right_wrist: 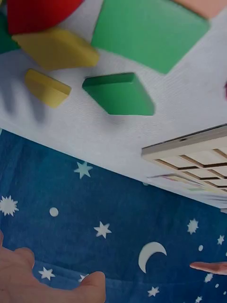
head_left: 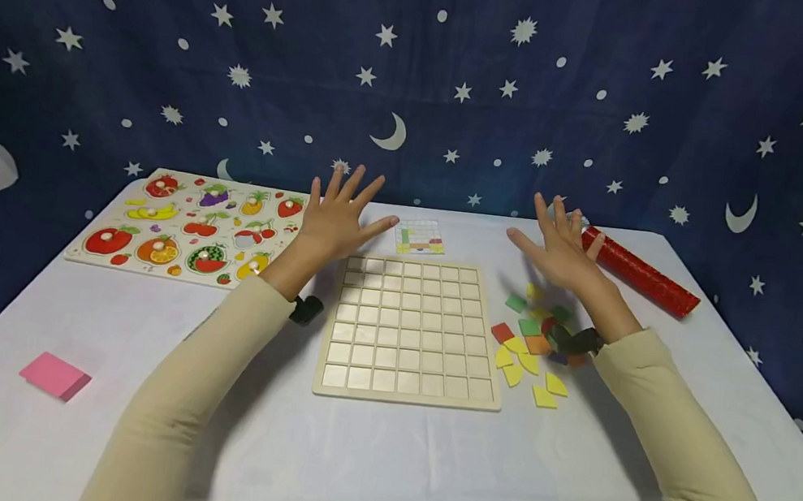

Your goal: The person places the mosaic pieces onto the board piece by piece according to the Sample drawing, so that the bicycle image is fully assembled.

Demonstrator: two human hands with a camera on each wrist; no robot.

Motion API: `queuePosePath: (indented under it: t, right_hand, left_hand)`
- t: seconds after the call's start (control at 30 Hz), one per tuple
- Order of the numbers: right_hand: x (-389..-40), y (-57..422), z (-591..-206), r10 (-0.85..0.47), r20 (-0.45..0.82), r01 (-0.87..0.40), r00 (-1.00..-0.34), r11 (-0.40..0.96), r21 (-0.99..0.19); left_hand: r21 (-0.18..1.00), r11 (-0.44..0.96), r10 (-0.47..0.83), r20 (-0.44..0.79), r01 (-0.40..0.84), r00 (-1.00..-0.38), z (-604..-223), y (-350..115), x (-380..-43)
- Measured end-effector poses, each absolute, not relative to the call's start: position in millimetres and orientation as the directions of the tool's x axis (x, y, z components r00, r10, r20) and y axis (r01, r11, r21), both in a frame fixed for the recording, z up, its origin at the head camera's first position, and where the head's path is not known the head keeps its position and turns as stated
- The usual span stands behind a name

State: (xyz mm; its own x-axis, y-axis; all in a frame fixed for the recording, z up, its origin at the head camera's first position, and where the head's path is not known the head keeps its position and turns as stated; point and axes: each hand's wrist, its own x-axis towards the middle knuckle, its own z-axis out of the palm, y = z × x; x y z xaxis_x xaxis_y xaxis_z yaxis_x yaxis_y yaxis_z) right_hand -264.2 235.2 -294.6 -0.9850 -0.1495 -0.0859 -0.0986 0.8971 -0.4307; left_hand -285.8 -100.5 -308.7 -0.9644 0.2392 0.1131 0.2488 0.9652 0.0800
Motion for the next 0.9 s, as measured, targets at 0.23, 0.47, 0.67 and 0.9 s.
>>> queuePosePath:
  t: [0.23,0.47,0.67,0.9]
  right_hand:
    - [-247.4,233.6,-295.5,-0.194,-0.114,-0.133,-0.974,0.906,-0.401]
    - [-229.7,234.6,-299.2,-0.258,-0.147,-0.175,-0.955,0.889,-0.423]
    - [-223.2,234.4,-299.6,-0.299,-0.184,-0.197,-0.937,0.881,-0.429]
    - [-225.2,240.7,-306.0,-0.312,-0.224,-0.182,-0.923,0.868,-0.462]
  left_hand:
    - [0.150,0.923,0.340,0.109,0.354,-0.934,-312.0,-102.6,-265.2]
    - [0.206,0.858,0.460,0.103,0.471,-0.882,-316.1,-112.2,-248.2]
    - [0.293,0.811,0.526,0.016,0.507,-0.850,-322.8,-135.5,-237.0]
    - [0.528,0.735,0.563,-0.128,0.425,-0.816,-333.9,-158.3,-225.1]
